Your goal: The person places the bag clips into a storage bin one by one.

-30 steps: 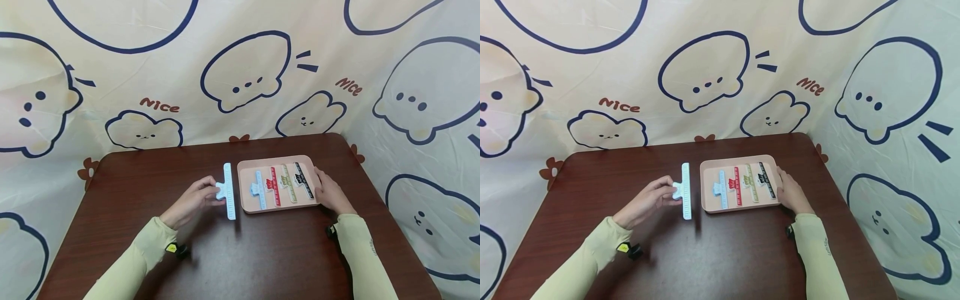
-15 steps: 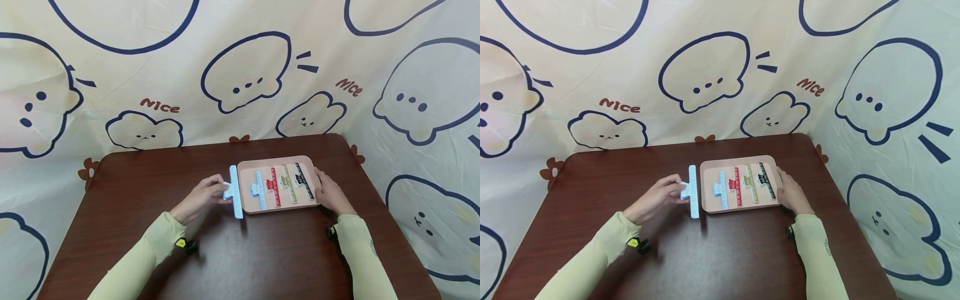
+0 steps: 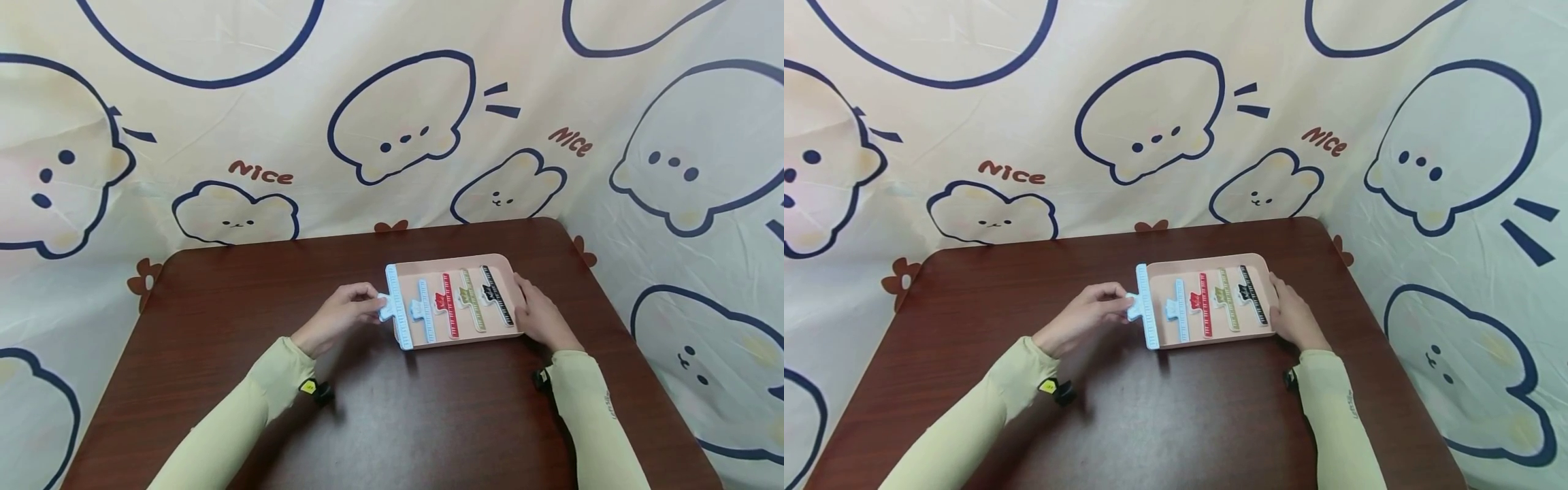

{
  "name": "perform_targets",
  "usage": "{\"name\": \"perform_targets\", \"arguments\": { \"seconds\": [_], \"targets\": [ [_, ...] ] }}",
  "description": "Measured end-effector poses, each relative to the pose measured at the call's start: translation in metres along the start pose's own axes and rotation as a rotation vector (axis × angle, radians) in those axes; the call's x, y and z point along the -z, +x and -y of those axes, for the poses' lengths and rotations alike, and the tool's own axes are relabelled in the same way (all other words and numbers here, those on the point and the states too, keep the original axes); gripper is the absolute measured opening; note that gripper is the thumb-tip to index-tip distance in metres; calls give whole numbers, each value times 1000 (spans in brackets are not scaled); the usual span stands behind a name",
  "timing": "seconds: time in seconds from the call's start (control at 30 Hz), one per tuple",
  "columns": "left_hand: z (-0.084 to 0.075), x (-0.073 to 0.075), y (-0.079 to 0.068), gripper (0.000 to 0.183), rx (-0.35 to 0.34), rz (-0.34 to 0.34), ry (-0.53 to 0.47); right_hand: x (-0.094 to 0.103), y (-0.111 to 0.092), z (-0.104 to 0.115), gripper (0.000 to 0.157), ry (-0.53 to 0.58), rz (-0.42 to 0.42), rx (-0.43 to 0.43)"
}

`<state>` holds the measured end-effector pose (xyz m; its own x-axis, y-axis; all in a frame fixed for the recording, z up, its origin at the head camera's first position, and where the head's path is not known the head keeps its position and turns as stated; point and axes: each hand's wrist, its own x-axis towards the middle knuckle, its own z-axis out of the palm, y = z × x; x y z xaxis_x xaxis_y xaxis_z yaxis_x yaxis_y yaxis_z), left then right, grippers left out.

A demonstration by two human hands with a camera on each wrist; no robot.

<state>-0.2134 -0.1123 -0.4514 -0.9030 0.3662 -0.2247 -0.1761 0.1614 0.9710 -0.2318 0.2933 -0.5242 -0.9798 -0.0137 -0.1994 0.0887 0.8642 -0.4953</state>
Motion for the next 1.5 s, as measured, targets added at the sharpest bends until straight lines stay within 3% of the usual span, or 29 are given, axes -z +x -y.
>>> {"name": "perform_targets", "arguments": {
  "seconds": [0.27,0.5,0.63,0.87,1.1,1.5],
  "targets": [
    [1,-3,16,16,14,-21,78,0,1,-1,72,-2,7,-8],
    [2,-4,30,14,5,-39,278,-1,2,-2,71,1,5,4],
    [0,-10,35,14,5,-45,341,0,1,-3,71,3,-1,12],
    [0,-20,44,13,23,-112,468,0,1,-2,72,2,0,18],
    [2,-22,53,17,-22,-154,663,1,2,-2,72,-1,-2,21],
    [3,-27,61,25,-18,-143,772,0,1,-1,72,4,3,-1]
  ]
}}
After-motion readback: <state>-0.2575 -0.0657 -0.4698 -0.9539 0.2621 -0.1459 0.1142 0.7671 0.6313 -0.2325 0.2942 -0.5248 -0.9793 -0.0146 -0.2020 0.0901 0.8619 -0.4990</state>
